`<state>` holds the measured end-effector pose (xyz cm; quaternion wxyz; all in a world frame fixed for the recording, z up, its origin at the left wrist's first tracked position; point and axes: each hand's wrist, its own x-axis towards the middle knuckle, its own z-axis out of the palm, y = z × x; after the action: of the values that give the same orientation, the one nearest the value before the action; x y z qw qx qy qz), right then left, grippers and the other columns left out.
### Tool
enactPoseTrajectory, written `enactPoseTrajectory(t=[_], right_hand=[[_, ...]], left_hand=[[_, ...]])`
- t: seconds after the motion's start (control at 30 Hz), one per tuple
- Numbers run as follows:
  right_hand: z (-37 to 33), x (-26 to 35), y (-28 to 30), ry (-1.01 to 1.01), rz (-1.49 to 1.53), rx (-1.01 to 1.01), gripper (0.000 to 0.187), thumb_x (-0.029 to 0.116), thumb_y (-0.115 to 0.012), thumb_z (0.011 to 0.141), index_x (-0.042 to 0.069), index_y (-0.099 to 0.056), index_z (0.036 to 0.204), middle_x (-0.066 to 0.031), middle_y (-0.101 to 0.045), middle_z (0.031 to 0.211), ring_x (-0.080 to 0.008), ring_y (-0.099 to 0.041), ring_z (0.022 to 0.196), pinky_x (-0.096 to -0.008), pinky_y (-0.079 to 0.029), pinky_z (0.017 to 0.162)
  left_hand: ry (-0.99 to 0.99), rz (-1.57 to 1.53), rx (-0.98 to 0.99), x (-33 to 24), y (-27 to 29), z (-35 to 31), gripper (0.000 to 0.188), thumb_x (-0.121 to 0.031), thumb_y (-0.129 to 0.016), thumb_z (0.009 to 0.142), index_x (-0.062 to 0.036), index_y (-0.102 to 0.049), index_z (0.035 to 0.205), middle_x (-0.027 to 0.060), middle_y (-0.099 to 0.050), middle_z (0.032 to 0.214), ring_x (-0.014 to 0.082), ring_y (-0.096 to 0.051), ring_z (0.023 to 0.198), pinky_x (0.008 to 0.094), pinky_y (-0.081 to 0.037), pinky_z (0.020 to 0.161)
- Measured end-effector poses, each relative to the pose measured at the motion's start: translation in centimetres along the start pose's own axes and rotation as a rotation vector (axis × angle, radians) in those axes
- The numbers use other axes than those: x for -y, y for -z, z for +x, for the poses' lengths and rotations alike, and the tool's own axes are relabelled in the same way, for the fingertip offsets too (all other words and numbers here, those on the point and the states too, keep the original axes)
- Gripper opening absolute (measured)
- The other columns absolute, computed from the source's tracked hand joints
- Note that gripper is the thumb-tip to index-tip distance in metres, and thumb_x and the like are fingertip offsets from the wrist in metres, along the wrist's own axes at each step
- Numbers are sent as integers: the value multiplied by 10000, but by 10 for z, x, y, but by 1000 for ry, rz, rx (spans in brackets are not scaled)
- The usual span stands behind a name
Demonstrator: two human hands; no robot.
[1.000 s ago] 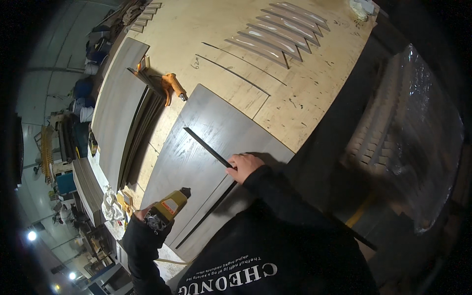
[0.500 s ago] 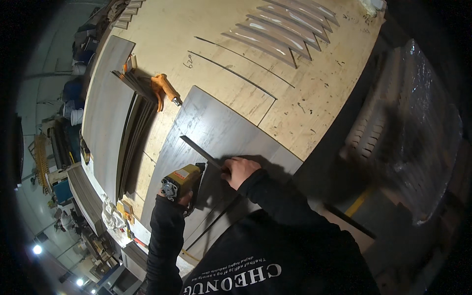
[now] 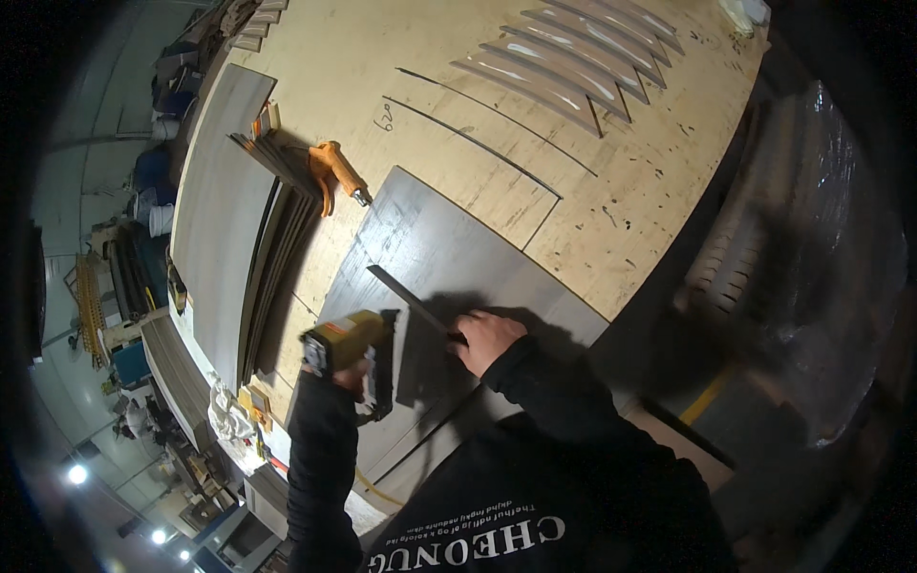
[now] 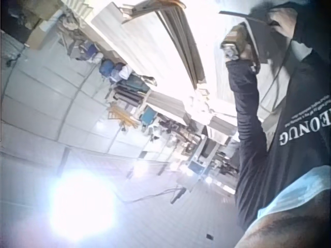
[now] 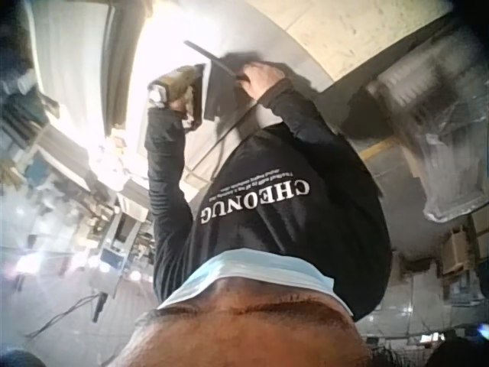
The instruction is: The person hammers a wooden frame with a hammer, fits wooden trim pieces onto wooden panels by hand, and fastens the trim pieces into place using a pneumatic nail gun.
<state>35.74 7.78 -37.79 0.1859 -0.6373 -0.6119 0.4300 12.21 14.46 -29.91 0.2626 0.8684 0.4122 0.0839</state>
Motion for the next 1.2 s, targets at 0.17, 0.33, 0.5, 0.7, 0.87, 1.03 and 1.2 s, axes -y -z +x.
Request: enactPoseTrajectory(t=[0.17, 0.33, 0.5, 0.7, 0.87, 1.03, 1.2], right_hand=[[-1, -2, 5, -74, 117, 141, 206, 268, -650, 792, 94, -631, 901, -69, -642, 897, -272, -617, 874, -386, -495, 736], [-1, 0, 7, -88, 155, 152, 203, 259, -658, 790, 93, -633, 903, -60, -647, 879, -252, -623, 857, -368, -495, 729], [0, 0, 7, -77, 149, 134, 206, 258, -667, 783, 94, -635, 904, -54, -652, 867, -244, -627, 843, -363, -497, 722], [0, 1, 9, -90, 160, 122, 214, 258, -676, 775, 100, -638, 914, -49, -663, 873, -243, -631, 829, -369, -500, 714], [2, 3, 12, -93, 146, 140, 207, 249, -675, 774, 94, -639, 907, -53, -666, 866, -246, -631, 825, -368, -500, 720], [1, 2, 12, -89, 157, 143, 206, 253, -673, 776, 91, -637, 898, -57, -663, 867, -248, -629, 833, -367, -498, 724], [1, 2, 12, -92, 144, 140, 204, 252, -673, 775, 91, -638, 897, -58, -660, 862, -249, -627, 840, -368, -496, 726]], left_hand=[[990, -467, 11, -14, 41, 32, 354, -95, -678, 769, -31, -566, 1099, 27, -588, 690, 110, -513, 460, 264, -413, 394], [958, -671, -111, -5, 33, 25, 397, -42, -656, 722, -17, -549, 1104, 37, -553, 688, 115, -485, 443, 254, -433, 380], [975, -765, -84, -5, 23, 13, 413, -70, -683, 752, -29, -542, 1139, 37, -593, 751, 111, -508, 479, 247, -425, 402], [1002, -758, -74, -7, 21, 6, 448, -48, -700, 746, -26, -521, 1156, 49, -609, 772, 110, -515, 479, 243, -433, 394], [972, -765, -127, -6, 17, 11, 466, -49, -700, 756, -28, -507, 1179, 51, -614, 785, 106, -515, 481, 243, -435, 394], [996, -730, -63, -2, 19, 16, 463, -49, -684, 765, -35, -506, 1192, 51, -617, 793, 103, -513, 479, 241, -433, 394], [1032, -615, 16, -1, 18, 23, 463, -46, -674, 767, -38, -508, 1199, 46, -617, 790, 100, -514, 482, 238, -441, 407]])
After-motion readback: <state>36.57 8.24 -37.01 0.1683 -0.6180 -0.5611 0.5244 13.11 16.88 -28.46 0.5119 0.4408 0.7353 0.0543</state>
